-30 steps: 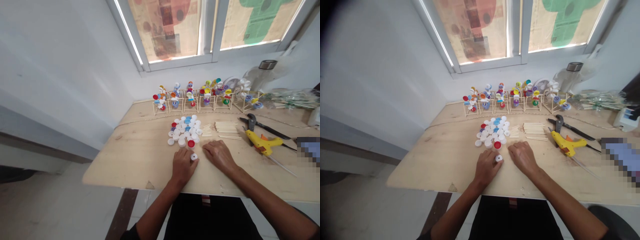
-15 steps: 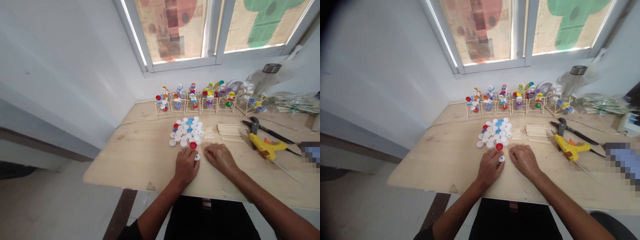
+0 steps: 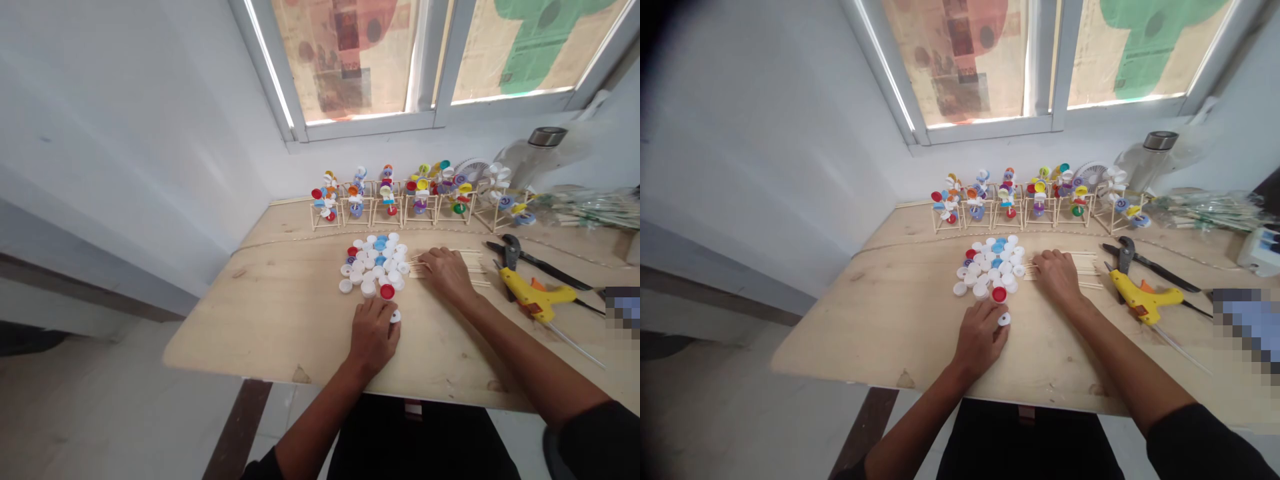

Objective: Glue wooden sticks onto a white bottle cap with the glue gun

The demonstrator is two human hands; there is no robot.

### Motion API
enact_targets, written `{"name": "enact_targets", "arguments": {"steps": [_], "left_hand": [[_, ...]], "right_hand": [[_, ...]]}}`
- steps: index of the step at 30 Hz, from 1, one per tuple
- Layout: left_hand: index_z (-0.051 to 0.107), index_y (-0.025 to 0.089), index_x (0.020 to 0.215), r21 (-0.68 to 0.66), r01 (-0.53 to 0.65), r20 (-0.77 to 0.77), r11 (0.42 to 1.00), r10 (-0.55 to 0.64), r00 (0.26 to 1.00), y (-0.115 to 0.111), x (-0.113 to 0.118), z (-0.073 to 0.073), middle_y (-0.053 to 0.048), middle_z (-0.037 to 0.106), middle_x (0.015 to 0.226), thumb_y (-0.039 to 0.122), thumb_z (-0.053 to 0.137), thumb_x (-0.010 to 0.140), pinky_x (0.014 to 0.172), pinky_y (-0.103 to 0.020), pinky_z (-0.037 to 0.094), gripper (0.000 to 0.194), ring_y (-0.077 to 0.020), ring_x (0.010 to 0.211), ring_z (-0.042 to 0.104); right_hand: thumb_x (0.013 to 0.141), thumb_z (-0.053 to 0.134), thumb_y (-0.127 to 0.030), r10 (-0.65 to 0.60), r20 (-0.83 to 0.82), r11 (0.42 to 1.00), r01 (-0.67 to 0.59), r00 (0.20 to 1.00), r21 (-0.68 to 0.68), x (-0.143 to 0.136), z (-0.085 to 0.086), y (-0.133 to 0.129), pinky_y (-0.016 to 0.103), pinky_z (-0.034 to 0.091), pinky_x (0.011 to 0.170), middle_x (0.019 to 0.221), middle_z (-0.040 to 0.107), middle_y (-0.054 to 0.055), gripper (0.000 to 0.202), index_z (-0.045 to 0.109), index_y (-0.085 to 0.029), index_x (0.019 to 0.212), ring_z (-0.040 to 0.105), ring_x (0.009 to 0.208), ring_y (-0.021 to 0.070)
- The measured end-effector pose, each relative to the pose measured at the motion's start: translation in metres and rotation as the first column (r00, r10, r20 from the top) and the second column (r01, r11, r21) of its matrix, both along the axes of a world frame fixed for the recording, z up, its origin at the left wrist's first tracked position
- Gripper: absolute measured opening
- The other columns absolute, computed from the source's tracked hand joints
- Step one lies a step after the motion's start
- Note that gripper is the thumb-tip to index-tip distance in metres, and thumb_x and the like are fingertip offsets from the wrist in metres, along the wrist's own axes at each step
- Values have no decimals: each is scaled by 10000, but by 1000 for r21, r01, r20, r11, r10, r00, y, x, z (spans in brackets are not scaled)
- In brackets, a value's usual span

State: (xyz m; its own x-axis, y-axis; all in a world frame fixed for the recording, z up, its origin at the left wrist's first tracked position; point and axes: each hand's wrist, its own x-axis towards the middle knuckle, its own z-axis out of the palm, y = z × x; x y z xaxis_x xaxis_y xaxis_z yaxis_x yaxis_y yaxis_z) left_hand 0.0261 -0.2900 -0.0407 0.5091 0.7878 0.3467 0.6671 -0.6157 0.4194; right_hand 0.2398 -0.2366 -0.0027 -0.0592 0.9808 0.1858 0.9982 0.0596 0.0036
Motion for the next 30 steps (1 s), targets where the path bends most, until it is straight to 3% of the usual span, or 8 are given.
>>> {"name": "enact_targets", "arguments": {"steps": [6,14,20,26,30], "left_hand": [[606,200,1005,13,-2,2,1000,2,1000,0,0,0,-78,629,1016,188,562,803,756,-383,421,207,-243,955,552],[614,207,1001,4,1,14,1000,-1,1000,2,0,-1,-83,628,1014,184,555,800,768,-386,430,211,-242,944,556],[614,199,1019,2,8,22,1000,-8,1000,1,0,-2,-80,633,1034,178,554,796,781,-392,428,231,-248,971,551],[615,206,1028,-16,32,28,999,-31,999,0,-1,2,-78,641,1053,183,560,803,807,-396,427,233,-251,997,556],[616,200,1029,-24,66,68,998,-64,996,2,4,7,-79,635,1037,167,554,808,847,-390,446,232,-244,995,563]], "right_hand": [[899,475,-216,29,37,999,-27,999,-42,-2,1,20,344,257,715,904,696,117,241,706,-161,860,560,871,224],[871,500,-163,33,34,998,-31,999,-52,-1,5,19,330,258,708,907,697,113,170,667,-147,845,566,879,218],[891,479,-203,0,-13,1000,-1,1000,-24,3,8,-15,315,271,716,842,695,71,171,643,-172,855,576,835,207],[869,519,-213,109,-155,994,-110,982,4,2,-8,-65,295,280,724,794,678,30,141,638,-197,795,564,819,187],[886,517,-205,115,-119,993,-112,986,30,-2,-13,-79,308,280,745,791,669,40,156,651,-186,807,553,841,194]]}}
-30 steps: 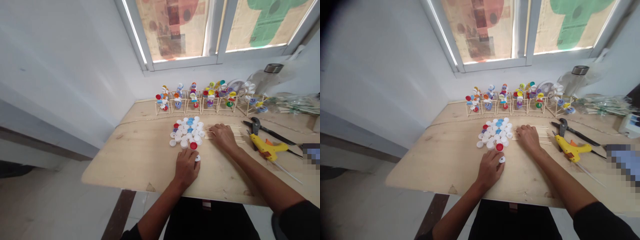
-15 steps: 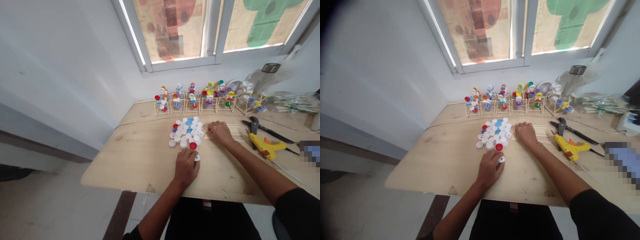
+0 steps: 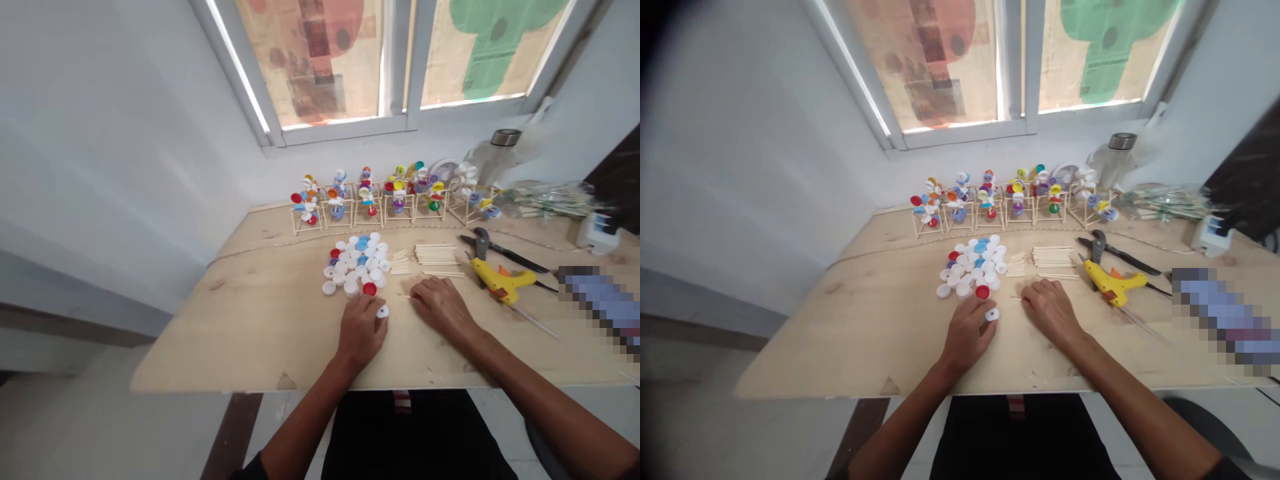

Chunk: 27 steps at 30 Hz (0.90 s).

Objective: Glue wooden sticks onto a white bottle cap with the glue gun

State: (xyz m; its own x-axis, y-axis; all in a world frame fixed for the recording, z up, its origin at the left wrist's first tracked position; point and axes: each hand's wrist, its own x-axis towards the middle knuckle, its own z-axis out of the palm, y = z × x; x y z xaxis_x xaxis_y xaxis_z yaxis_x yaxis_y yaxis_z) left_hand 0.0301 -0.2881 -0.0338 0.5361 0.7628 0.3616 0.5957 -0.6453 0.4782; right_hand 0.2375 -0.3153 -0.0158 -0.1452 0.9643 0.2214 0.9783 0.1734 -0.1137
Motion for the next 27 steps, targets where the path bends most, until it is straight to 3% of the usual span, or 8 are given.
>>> {"name": "enact_targets", "arguments": {"steps": [5,9,17,22,25,27], "left_hand": [[614,176,1042,50,9,-8,999,-9,1000,2,17,0,-81,626,1000,152,554,810,891,-415,458,241,-242,952,559],[611,177,1041,101,-2,-60,995,8,998,0,27,-6,-71,630,975,140,554,807,869,-430,467,244,-246,923,552],[581,164,1110,185,-2,-73,983,16,997,-6,26,-11,-77,646,1040,137,558,805,838,-440,470,307,-263,938,551],[589,171,1076,206,-4,-73,978,19,997,-5,25,-12,-75,650,1004,146,542,831,820,-422,470,251,-256,933,562],[587,174,1061,224,-2,-66,975,17,998,-5,24,-14,-73,650,992,137,532,835,809,-414,469,236,-252,920,569],[584,174,1063,240,-6,-60,971,21,998,-5,24,-14,-73,649,987,132,541,826,800,-411,468,245,-253,919,573]], "right_hand": [[868,541,-167,-18,80,994,9,997,113,-2,-6,3,322,279,742,790,655,60,157,650,-174,754,531,820,193],[881,542,-206,-26,48,989,19,998,146,0,-7,-3,327,298,744,809,657,59,147,664,-180,804,531,825,198],[925,483,-239,-30,-162,940,83,986,332,37,-8,-58,326,383,780,859,688,60,186,647,-179,859,590,863,195],[905,483,-279,-190,-234,887,269,953,375,57,-13,-89,351,427,792,880,704,74,198,654,-181,915,624,856,213],[871,511,-344,-365,-425,817,504,828,281,67,-6,-99,364,454,775,878,706,71,347,611,-170,1154,627,794,208],[851,527,-387,-457,-639,695,697,618,177,73,1,-105,348,475,711,863,703,59,542,477,-160,1341,607,715,190]]}}
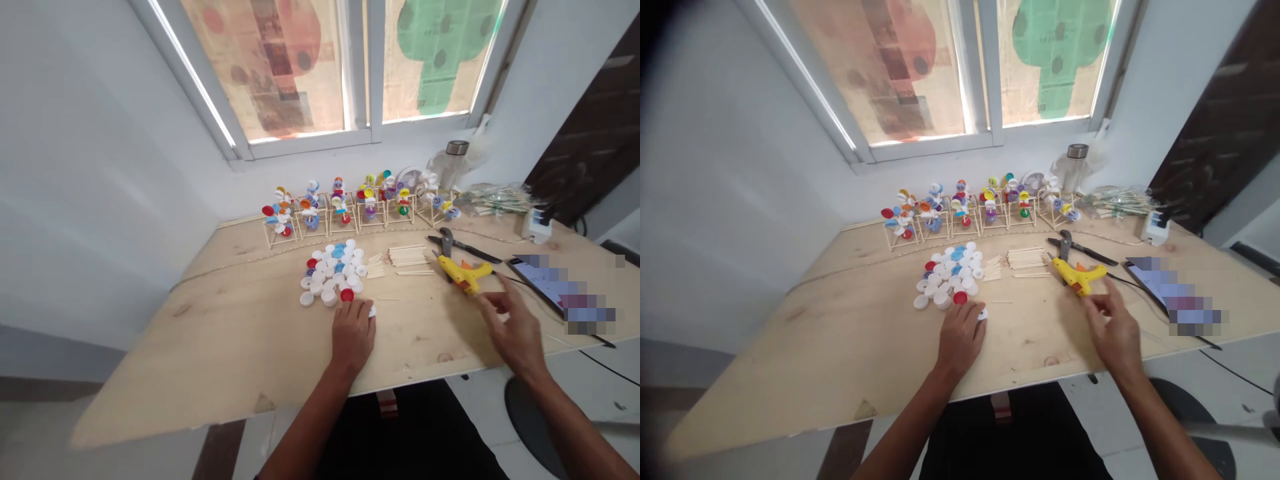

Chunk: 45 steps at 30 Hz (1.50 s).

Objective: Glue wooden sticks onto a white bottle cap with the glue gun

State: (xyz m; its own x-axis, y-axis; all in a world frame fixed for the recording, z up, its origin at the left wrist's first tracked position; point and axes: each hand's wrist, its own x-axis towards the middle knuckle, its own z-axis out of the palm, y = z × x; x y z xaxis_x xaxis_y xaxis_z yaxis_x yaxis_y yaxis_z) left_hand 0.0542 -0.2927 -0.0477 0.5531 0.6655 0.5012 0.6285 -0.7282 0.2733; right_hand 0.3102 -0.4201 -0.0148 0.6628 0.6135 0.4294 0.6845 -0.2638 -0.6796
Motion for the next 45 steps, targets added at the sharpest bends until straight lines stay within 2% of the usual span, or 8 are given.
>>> {"name": "enact_targets", "arguments": {"steps": [4,8,11,15,23,33,39,45], "left_hand": [[579,172,1064,22,10,6,1000,-10,1000,0,-1,0,-71,651,988,119,558,805,780,-398,469,265,-252,912,575],[581,173,1071,30,12,15,999,-12,1000,0,-1,-1,-72,654,989,116,541,816,793,-405,468,264,-252,925,578],[584,171,1071,23,15,21,1000,-15,1000,0,-2,-1,-73,656,988,127,539,825,804,-412,467,254,-254,933,579],[589,175,1066,31,14,16,999,-15,1000,0,-2,-1,-70,656,982,129,532,830,793,-407,469,248,-249,927,580],[590,177,1045,31,9,22,999,-9,1000,0,-2,0,-68,651,978,123,527,823,781,-399,465,237,-245,917,573],[593,200,1027,-27,59,3,998,-59,998,10,-5,2,-58,652,987,121,517,836,855,-430,472,220,-243,925,574],[590,193,1053,-57,53,-61,997,-56,997,22,-3,2,-65,643,1019,119,518,840,842,-416,473,237,-237,926,570],[584,177,1087,-40,37,-48,999,-39,998,23,-3,-1,-78,641,1040,133,492,855,834,-417,468,254,-251,934,567]], "right_hand": [[837,540,-418,-71,-408,965,166,910,204,-12,5,-2,301,489,626,869,695,41,740,265,-163,1474,575,643,155],[844,544,-423,336,-410,938,-339,848,66,-62,-11,11,299,514,731,829,706,49,399,646,-179,1143,633,746,170],[854,532,-405,448,-422,871,-492,788,5,-89,-26,21,299,521,765,871,725,64,306,716,-185,963,661,820,191],[879,492,-418,429,-434,872,-489,792,-29,-89,-35,22,279,519,654,752,706,56,350,715,-165,973,650,712,183],[876,503,-381,451,-374,862,-505,810,-55,-87,-38,22,293,528,755,928,738,73,303,724,-188,947,676,841,197],[865,497,-431,455,-407,863,-504,792,-15,-81,-17,22,280,530,641,761,715,45,332,715,-182,901,656,702,180],[865,480,-423,315,-174,943,-329,933,-54,-49,-2,46,288,496,626,867,716,74,342,696,-168,936,636,700,176],[882,430,-240,397,258,869,-270,881,-416,-34,4,90,301,461,666,1021,678,87,277,660,-180,1024,634,837,198]]}}
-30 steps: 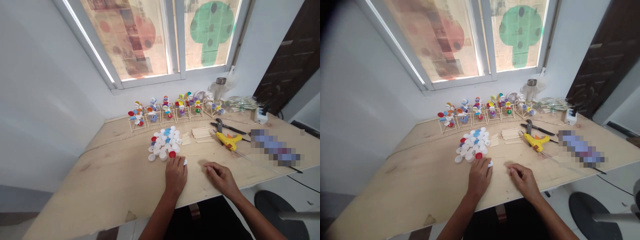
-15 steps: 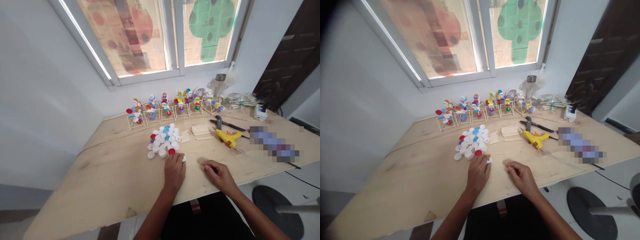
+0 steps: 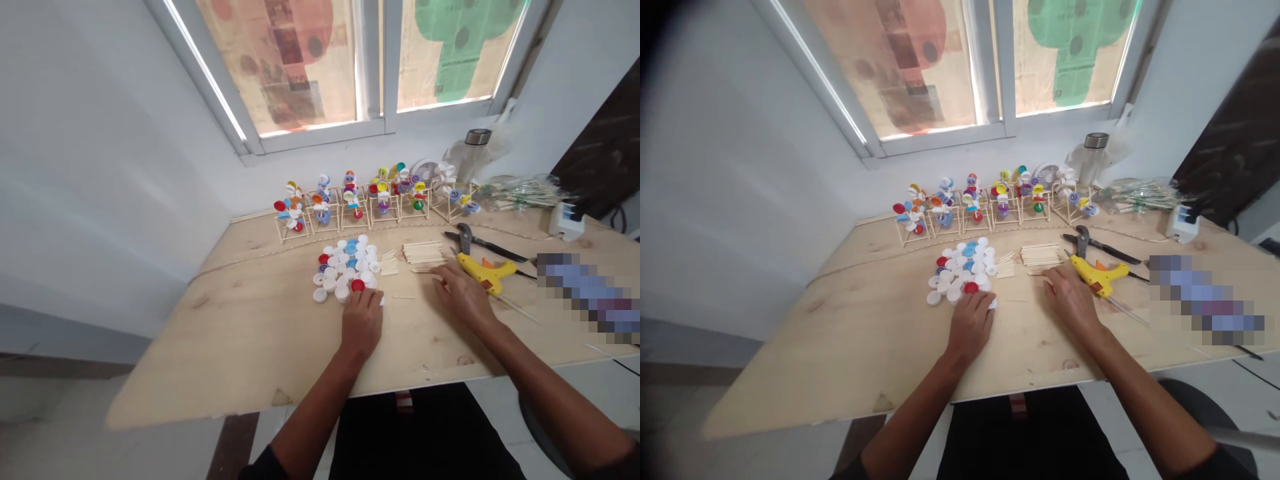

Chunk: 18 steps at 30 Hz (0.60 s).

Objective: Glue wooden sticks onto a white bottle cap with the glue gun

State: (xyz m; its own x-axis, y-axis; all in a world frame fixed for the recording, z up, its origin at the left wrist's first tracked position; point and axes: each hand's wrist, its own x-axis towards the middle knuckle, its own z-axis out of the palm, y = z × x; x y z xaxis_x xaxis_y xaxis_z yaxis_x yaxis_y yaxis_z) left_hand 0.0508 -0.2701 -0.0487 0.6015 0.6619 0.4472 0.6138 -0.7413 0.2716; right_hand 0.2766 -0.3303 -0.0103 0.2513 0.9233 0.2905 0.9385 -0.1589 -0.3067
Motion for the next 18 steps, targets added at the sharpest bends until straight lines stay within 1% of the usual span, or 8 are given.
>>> {"name": "enact_targets", "arguments": {"steps": [2,4,7,9,12,18], "left_hand": [[580,173,1095,9,8,14,1000,-8,1000,-1,-1,-1,-82,641,1048,132,485,857,848,-423,468,259,-252,947,569],[579,174,1099,19,13,18,1000,-13,1000,-2,-1,-1,-88,640,1043,134,479,858,854,-431,471,263,-254,955,571],[584,176,1089,23,10,12,1000,-11,1000,-2,-1,-1,-94,640,1022,134,464,863,843,-434,478,260,-257,951,576],[587,175,1081,14,9,13,1000,-10,1000,-2,0,-2,-95,638,1019,140,462,867,845,-437,479,250,-260,954,578],[583,181,1087,-6,14,27,1000,-14,1000,-1,0,-2,-93,637,1026,145,473,864,861,-442,478,251,-258,962,580],[561,185,1131,-55,9,87,998,-4,996,-1,-2,0,-88,641,1075,132,519,830,891,-429,479,308,-256,1000,571]], "right_hand": [[899,402,-204,15,137,991,2,990,-130,-2,4,11,294,439,645,1081,656,103,277,647,-174,1026,625,901,213],[916,383,-189,35,237,967,28,971,-254,-6,9,19,289,409,614,1081,644,118,270,630,-162,1020,624,879,214],[914,385,-145,82,353,933,53,932,-356,-10,17,27,283,375,607,1045,638,130,252,607,-149,1033,622,866,217],[897,400,-108,119,402,924,47,908,-380,-11,20,30,290,371,632,1013,639,132,242,604,-139,1025,619,879,227],[893,409,-99,159,424,918,24,892,-395,-10,22,34,304,373,668,990,637,137,224,610,-124,988,617,899,242],[922,345,-104,192,434,917,-4,880,-399,-6,21,38,309,375,689,1035,628,147,278,591,-118,1050,605,937,245]]}}
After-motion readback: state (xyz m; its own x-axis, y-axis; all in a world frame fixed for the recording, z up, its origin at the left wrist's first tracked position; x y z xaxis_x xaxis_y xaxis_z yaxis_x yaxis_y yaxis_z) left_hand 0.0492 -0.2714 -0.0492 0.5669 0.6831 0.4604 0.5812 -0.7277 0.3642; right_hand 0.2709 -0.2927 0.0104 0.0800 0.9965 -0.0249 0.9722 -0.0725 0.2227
